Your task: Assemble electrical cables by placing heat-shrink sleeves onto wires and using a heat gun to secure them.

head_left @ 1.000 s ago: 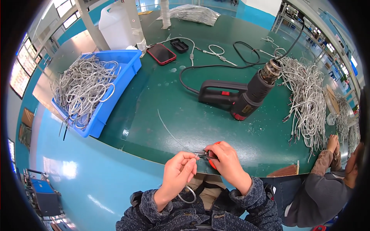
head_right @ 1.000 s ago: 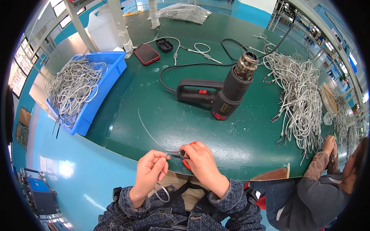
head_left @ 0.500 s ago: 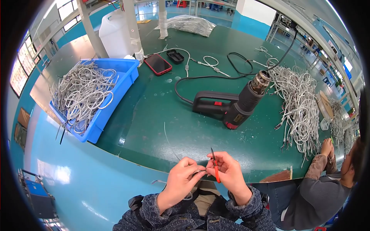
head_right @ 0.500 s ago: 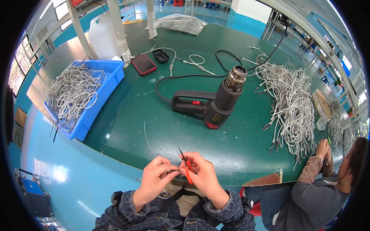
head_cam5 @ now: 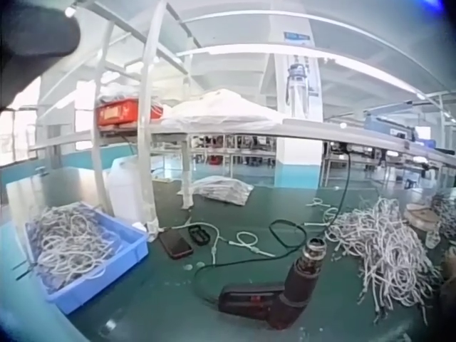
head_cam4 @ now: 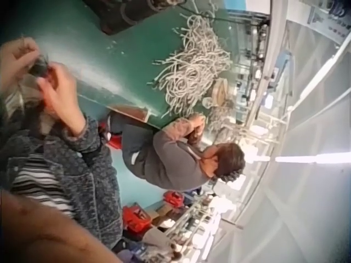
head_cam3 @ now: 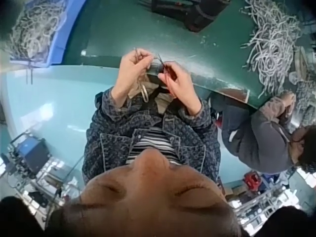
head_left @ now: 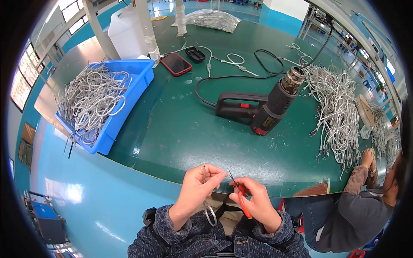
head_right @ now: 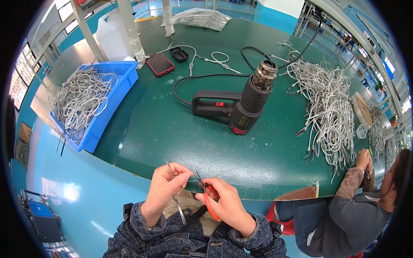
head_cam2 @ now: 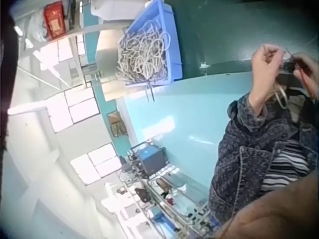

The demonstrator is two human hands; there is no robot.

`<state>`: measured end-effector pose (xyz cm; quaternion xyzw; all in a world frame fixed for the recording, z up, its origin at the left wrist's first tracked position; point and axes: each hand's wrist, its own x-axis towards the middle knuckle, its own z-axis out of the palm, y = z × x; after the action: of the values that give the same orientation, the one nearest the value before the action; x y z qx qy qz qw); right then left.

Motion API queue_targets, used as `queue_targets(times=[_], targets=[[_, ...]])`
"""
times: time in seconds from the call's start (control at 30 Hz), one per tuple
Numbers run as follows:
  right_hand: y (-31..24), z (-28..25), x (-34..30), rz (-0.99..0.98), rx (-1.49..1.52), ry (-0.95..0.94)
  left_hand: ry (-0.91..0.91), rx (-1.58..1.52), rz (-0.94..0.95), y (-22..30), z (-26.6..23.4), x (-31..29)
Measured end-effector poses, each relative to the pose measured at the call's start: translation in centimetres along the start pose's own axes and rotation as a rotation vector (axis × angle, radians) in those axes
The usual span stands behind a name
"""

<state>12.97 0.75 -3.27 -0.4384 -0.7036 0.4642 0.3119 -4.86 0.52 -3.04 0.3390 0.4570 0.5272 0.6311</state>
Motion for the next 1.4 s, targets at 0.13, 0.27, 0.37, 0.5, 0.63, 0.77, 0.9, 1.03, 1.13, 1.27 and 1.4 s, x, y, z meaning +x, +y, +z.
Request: queue_targets(times=[0.13, 0.27, 0.37, 0.5, 0.63, 0.77, 0.9, 1.03, 1.13, 1.27, 1.4], targets=[[-0.8, 0.0, 0.1, -0.034, -0.096, 0.039, -0.038, -0.051, -0.073, 0.0, -0.2, -0.2], [-1.0, 0.0, 0.1, -0.095, -0.144, 0.044, -0.046, -0.050, -0.068, -0.1, 0.0, -0.3], [-1.0, 0.1, 0.1, -0.102, -0.150, 0.051, -0.041, -0.040, -0.061, -0.2, 0.0, -0.4], [-0.8, 0.2, 0.1, -0.073, -0.130, 0.054, -0.036, -0.008, -0.024, -0.3, 0.2, -0.3], [-0.5, 0.4, 0.0, -0.106, -0.131, 0.076, -0.025, 0.043, 0.050, -0.8, 0.2, -0.2], [-1.1, 0.3, 0.3, -0.025, -0.154, 0.054, -0.009, 0.103, 0.100, -1.1, 0.0, -0.1], [-1.1, 0.2, 0.3, -0.049, -0.158, 0.055, -0.011, 0.144, 0.101, -1.0, 0.0, 0.1], [-0.7, 0.2, 0.2, -0.054, -0.196, 0.058, -0.017, 0.183, 0.097, -1.0, 0.0, 0.1], [-0.2, 0.4, 0.1, -0.073, -0.164, 0.083, -0.024, 0.216, 0.102, -1.0, 0.1, 0.2], [0.3, 0.5, 0.1, -0.093, -0.160, 0.108, -0.041, 0.243, 0.097, -1.0, 0.0, 0.4], [0.1, 0.1, 0.0, 0.020, -0.057, 0.072, -0.072, 0.226, 0.088, -1.3, 0.2, 1.0]])
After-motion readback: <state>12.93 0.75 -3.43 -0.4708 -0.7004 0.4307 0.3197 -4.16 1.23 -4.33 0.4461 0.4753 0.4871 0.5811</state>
